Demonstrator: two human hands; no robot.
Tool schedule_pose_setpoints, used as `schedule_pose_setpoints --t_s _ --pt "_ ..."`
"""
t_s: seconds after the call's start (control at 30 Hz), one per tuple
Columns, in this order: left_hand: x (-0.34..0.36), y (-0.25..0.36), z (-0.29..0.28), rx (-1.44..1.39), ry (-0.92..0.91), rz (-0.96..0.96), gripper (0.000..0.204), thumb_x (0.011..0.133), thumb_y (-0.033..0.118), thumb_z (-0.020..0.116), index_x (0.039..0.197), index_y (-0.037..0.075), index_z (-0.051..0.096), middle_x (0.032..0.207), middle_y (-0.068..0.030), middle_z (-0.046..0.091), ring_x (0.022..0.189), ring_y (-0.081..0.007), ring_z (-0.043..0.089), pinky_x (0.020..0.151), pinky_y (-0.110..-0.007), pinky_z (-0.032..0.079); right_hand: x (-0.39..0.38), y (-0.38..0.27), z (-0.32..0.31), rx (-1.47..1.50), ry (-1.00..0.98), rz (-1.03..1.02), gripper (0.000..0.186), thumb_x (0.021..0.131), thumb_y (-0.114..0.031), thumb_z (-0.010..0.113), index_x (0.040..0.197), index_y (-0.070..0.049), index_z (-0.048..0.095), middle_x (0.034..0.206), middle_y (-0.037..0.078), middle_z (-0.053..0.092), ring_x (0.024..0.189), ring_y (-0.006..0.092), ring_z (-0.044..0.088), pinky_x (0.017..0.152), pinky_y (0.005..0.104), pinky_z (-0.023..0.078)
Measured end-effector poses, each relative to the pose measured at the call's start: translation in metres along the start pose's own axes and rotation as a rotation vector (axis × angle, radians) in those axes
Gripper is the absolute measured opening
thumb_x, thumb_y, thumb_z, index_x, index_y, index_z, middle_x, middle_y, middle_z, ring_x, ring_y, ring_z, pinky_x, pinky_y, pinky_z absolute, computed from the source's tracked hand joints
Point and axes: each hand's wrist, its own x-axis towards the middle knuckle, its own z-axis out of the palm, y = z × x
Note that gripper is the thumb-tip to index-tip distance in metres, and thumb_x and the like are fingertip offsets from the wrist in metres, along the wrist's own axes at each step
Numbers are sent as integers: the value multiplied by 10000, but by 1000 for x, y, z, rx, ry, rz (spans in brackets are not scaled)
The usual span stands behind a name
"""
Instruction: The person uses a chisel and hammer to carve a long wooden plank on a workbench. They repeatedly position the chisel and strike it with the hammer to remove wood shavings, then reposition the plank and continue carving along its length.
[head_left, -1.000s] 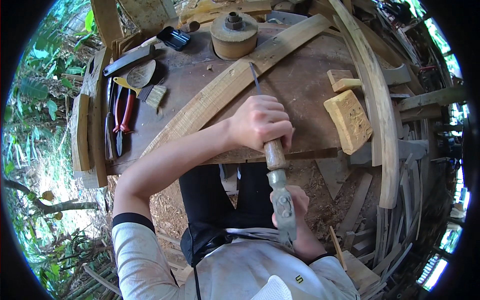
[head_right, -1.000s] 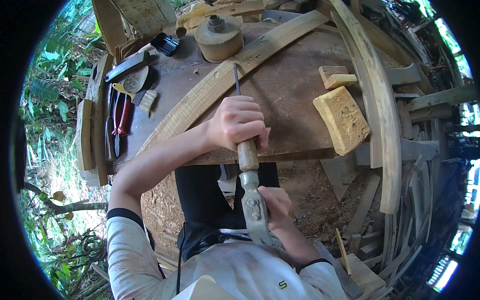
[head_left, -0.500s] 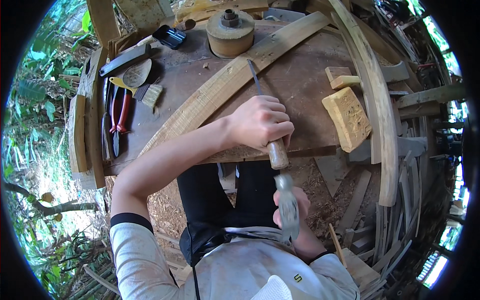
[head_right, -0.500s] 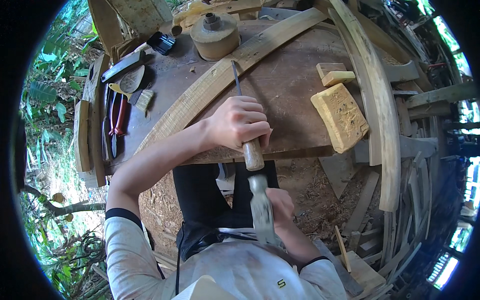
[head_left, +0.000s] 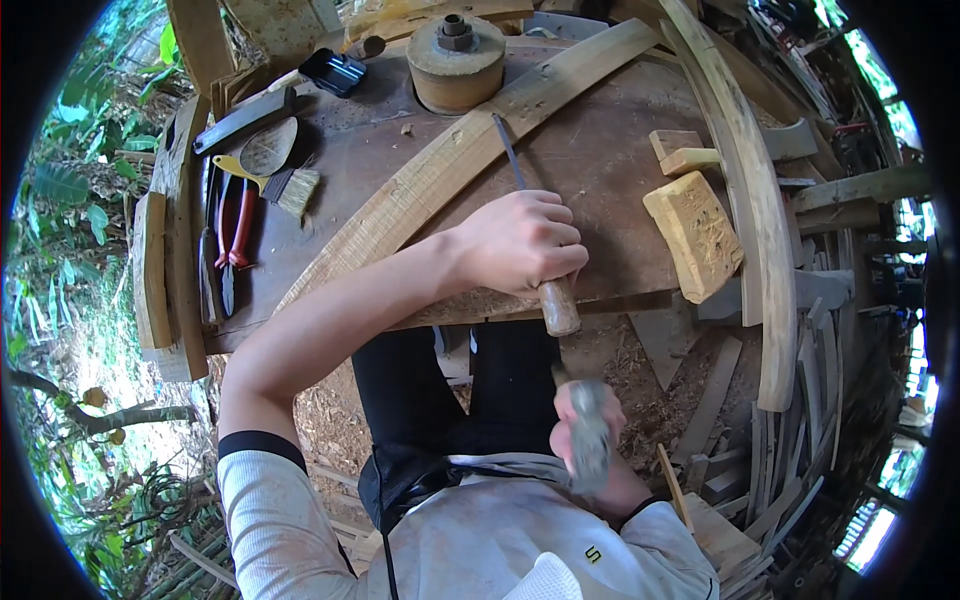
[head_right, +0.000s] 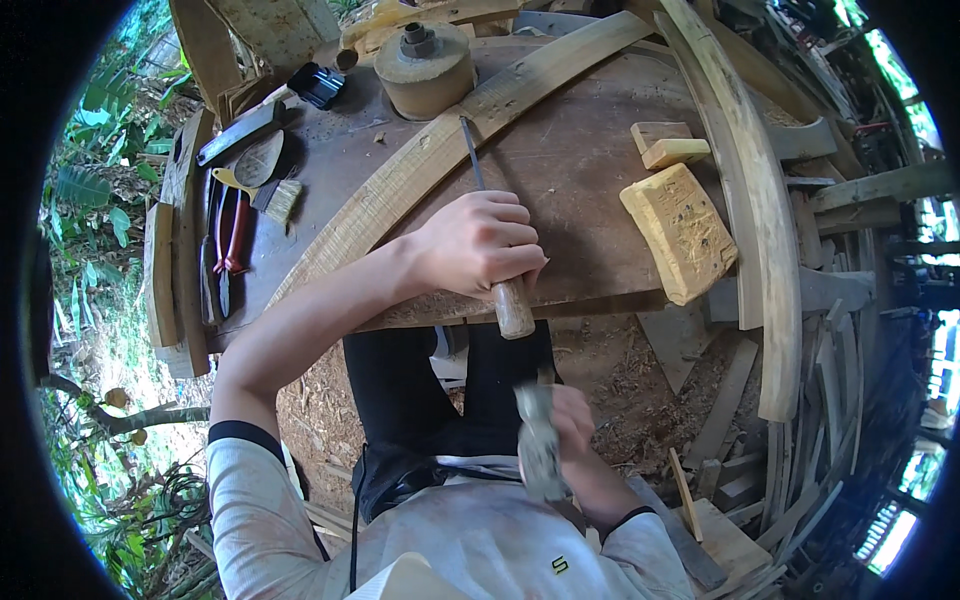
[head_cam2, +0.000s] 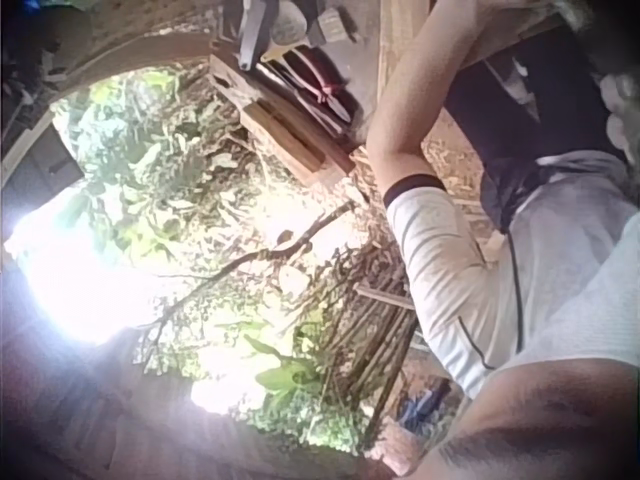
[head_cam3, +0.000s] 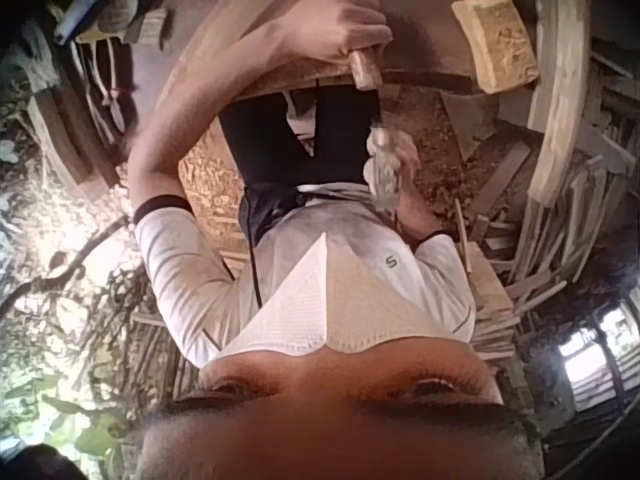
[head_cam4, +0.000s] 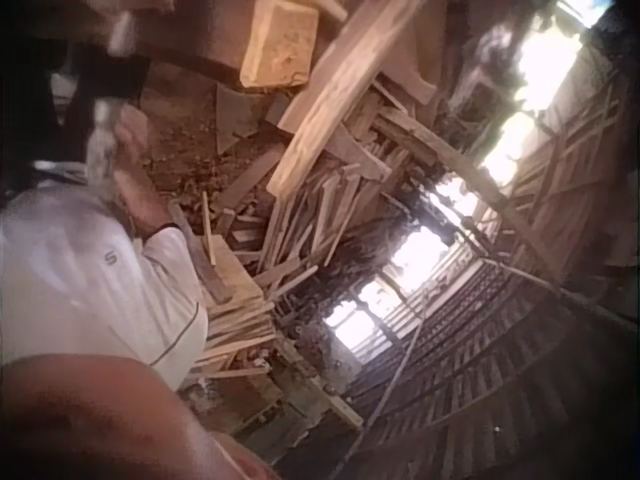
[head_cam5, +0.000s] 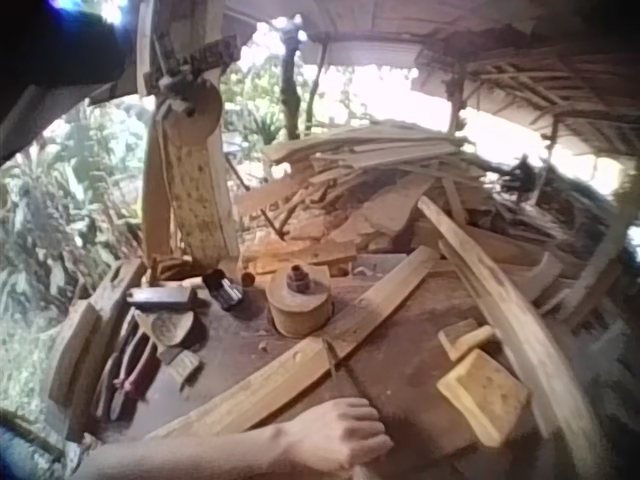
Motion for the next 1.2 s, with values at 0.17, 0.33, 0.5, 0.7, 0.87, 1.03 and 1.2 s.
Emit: schedule_pose_setpoints --t_s 0.17,0.33,0.5,0.7,0.87,1.03,1.2 --pt "3 0 -1 -22 -8 12 234 713 229 797 766 122 596 714 -3 580 688 -221 604 670 -359 483 10 5 4 -126 -30 220 520 997 -552 646 827 -64 580 656 51 596 576 211 616 514 330 475" --pt "4 0 -1 -14 -21 6 228 722 235 791 762 127 595 709 -2 567 694 -215 601 671 -362 473 24 2 8 189 107 -197 288 861 -152 752 1089 3 669 758 74 670 644 260 689 594 367 561" --pt "2 -10 -10 28 -56 -78 207 735 218 785 762 128 600 708 0 557 722 -216 599 717 -361 461 22 1 4 -92 -134 141 221 854 -188 751 953 -62 599 720 85 640 597 249 664 543 370 517" --pt "4 -8 -7 12 88 21 245 806 153 792 720 116 566 678 -5 532 658 -214 569 653 -359 447 -4 10 5 45 46 10 415 941 -358 729 1059 12 583 845 118 677 609 231 643 551 345 516" --pt "2 0 -5 17 104 100 263 789 196 794 742 106 551 678 -11 537 644 -220 578 626 -364 458 -10 6 4 46 90 111 375 889 -304 745 1006 35 635 777 113 717 660 292 721 645 414 589" --pt "2 1 -3 -16 168 120 279 785 172 803 730 102 539 673 -11 533 624 -218 562 603 -360 445 -7 -4 2 24 93 85 401 909 -364 731 1001 16 641 775 109 715 651 288 720 630 410 585" --pt "6 2 -6 -37 221 101 348 808 52 793 652 113 488 626 -14 490 568 -214 517 553 -348 410 -4 -16 -14 207 -6 -30 255 919 -235 724 974 1 646 828 132 738 684 297 735 661 414 602"
